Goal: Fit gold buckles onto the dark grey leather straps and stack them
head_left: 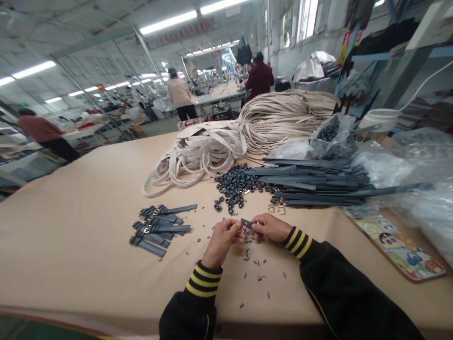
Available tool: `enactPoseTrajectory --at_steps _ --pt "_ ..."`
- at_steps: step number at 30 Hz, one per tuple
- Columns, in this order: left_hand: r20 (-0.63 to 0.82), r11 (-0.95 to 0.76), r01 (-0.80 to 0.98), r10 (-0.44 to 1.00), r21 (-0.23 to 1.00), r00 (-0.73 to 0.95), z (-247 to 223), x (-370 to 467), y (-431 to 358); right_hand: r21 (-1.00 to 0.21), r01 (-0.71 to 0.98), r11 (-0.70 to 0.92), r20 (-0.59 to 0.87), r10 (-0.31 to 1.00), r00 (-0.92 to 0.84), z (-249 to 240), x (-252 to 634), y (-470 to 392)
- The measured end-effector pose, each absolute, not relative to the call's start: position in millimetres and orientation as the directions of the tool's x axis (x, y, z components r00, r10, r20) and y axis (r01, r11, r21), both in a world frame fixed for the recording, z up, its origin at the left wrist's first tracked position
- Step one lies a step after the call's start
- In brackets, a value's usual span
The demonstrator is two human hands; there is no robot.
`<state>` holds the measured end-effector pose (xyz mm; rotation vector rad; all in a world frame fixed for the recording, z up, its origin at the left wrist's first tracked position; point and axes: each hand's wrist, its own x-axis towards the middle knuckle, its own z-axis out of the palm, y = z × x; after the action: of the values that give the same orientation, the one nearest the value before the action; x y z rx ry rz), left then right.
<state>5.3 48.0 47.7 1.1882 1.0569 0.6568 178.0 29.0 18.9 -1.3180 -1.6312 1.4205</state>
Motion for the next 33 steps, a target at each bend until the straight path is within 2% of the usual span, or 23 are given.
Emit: enactPoseTrajectory --at_steps 6,8,11,13,15,21,27,30,33 --pt "-0.254 0.177 0.243 0.907 0.954 0.336 47 5 47 -0.973 0.205 -0.109 -0.181 0.909 -0.376 16 176 31" --pt "-0.211 0.088 0.348 0.919 0.933 0.333 44 4 46 -0.973 0.193 -0.124 -0.184 0.924 -0.336 16 177 32" --pt "-0.072 -0.120 0.466 0.924 0.877 0.375 41 3 42 -0.981 0.135 -0.138 -0.173 0.941 -0.291 18 176 32" --pt "0.019 -0.239 0.481 0.908 0.843 0.419 42 3 39 -0.988 0.041 -0.146 -0.152 0.933 -0.326 19 175 31" --pt "0.044 -0.286 0.459 0.883 0.841 0.468 44 4 37 -0.988 -0.036 -0.149 -0.123 0.911 -0.394 20 173 29" --pt "0.008 -0.224 0.341 0.845 0.913 0.534 46 0 35 -0.991 -0.101 -0.090 -0.041 0.910 -0.412 24 170 27" --pt "0.029 -0.203 0.254 0.832 0.946 0.554 45 -4 36 -0.965 -0.213 -0.151 -0.039 0.890 -0.455 27 172 26" --pt "0.020 -0.140 0.203 0.865 0.969 0.501 44 -2 37 -0.970 -0.215 -0.116 -0.020 0.915 -0.402 24 168 27" --pt "-0.059 0.022 0.103 0.927 0.994 0.370 37 1 36 -0.982 -0.185 -0.045 0.012 0.956 -0.293 17 161 28"
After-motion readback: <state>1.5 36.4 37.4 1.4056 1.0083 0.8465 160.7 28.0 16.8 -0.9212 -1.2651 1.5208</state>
